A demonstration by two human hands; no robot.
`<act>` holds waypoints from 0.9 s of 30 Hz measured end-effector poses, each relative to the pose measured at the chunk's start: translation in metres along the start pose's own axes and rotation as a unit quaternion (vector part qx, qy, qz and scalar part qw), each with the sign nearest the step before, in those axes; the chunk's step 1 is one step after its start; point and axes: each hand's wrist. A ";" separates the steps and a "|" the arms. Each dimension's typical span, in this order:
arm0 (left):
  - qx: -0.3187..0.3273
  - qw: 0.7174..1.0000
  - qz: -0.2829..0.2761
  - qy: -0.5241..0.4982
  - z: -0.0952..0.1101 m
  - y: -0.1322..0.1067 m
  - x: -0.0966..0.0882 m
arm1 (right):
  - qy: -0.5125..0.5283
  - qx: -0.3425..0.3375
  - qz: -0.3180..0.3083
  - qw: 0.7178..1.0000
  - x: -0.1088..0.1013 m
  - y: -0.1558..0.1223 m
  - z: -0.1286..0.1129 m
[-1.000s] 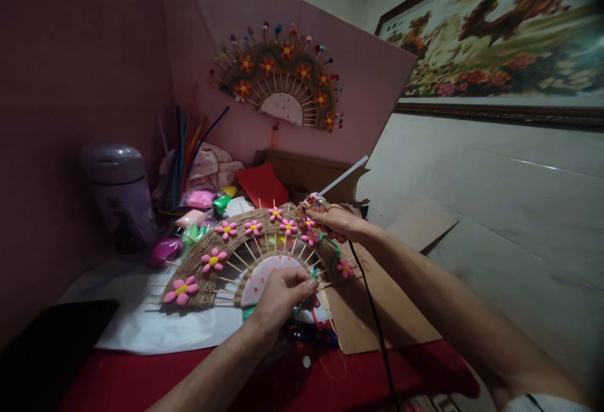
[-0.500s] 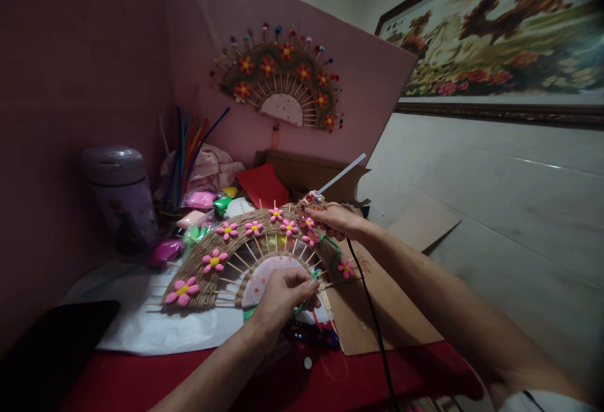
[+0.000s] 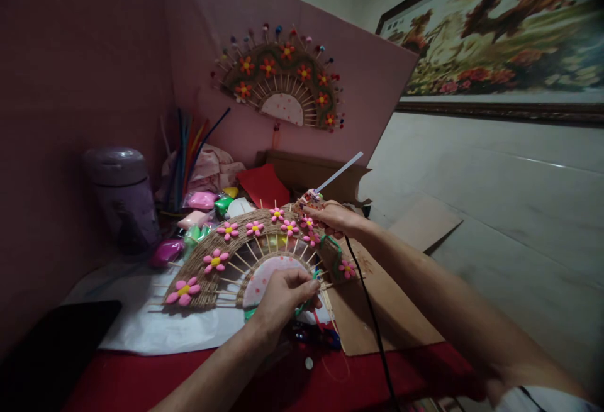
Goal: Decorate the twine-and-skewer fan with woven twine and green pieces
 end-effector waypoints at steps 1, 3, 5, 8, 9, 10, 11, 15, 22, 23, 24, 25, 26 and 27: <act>-0.001 1.000 0.001 -0.001 0.000 0.000 0.000 | -0.006 -0.004 0.002 1.000 0.000 0.000 0.000; -0.003 1.000 0.002 -0.003 0.000 -0.001 0.000 | -0.013 -0.014 0.004 1.000 0.000 0.001 0.000; -0.004 1.000 0.003 -0.004 0.001 -0.001 0.001 | -0.020 -0.024 0.007 0.999 0.000 0.001 0.000; -0.004 1.000 0.003 -0.005 0.002 -0.001 0.001 | -0.034 -0.030 0.013 0.999 0.001 0.000 -0.001; -0.004 1.000 0.003 -0.004 0.002 -0.001 0.001 | -0.037 -0.030 0.016 0.999 0.001 -0.001 -0.001; -0.005 1.000 0.004 -0.003 0.002 -0.001 0.002 | -0.039 -0.031 0.017 0.999 0.001 -0.001 -0.001; -0.005 1.000 0.004 -0.001 0.002 -0.001 0.002 | -0.042 -0.033 0.018 0.998 0.001 -0.002 -0.002; -0.002 1.000 0.006 0.001 0.003 -0.002 0.002 | -0.051 -0.040 0.015 0.998 0.002 -0.005 -0.006; -0.004 1.000 0.010 -0.001 0.003 -0.002 0.002 | -0.043 -0.047 0.009 0.998 0.004 -0.009 -0.010; -0.004 1.000 0.010 0.000 0.003 -0.002 0.002 | -0.043 -0.047 0.006 0.998 0.004 -0.009 -0.010; -0.004 1.000 0.010 0.001 0.002 -0.001 0.001 | -0.040 -0.047 0.003 0.998 0.004 -0.009 -0.011; -0.004 1.000 0.010 0.002 0.002 -0.001 0.001 | -0.035 -0.047 0.001 0.998 0.004 -0.010 -0.011; -0.004 1.000 0.010 0.002 0.002 -0.001 0.001 | -0.030 -0.048 -0.003 0.998 0.004 -0.011 -0.012; -0.004 1.000 0.010 0.002 0.001 -0.001 0.001 | -0.025 -0.048 -0.006 0.998 0.004 -0.012 -0.013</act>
Point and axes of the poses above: each hand's wrist, its own y-axis towards the middle knuckle, its own x-axis out of the palm, z = x × y, and after that the axes turned 12 degrees about -y, right-handed
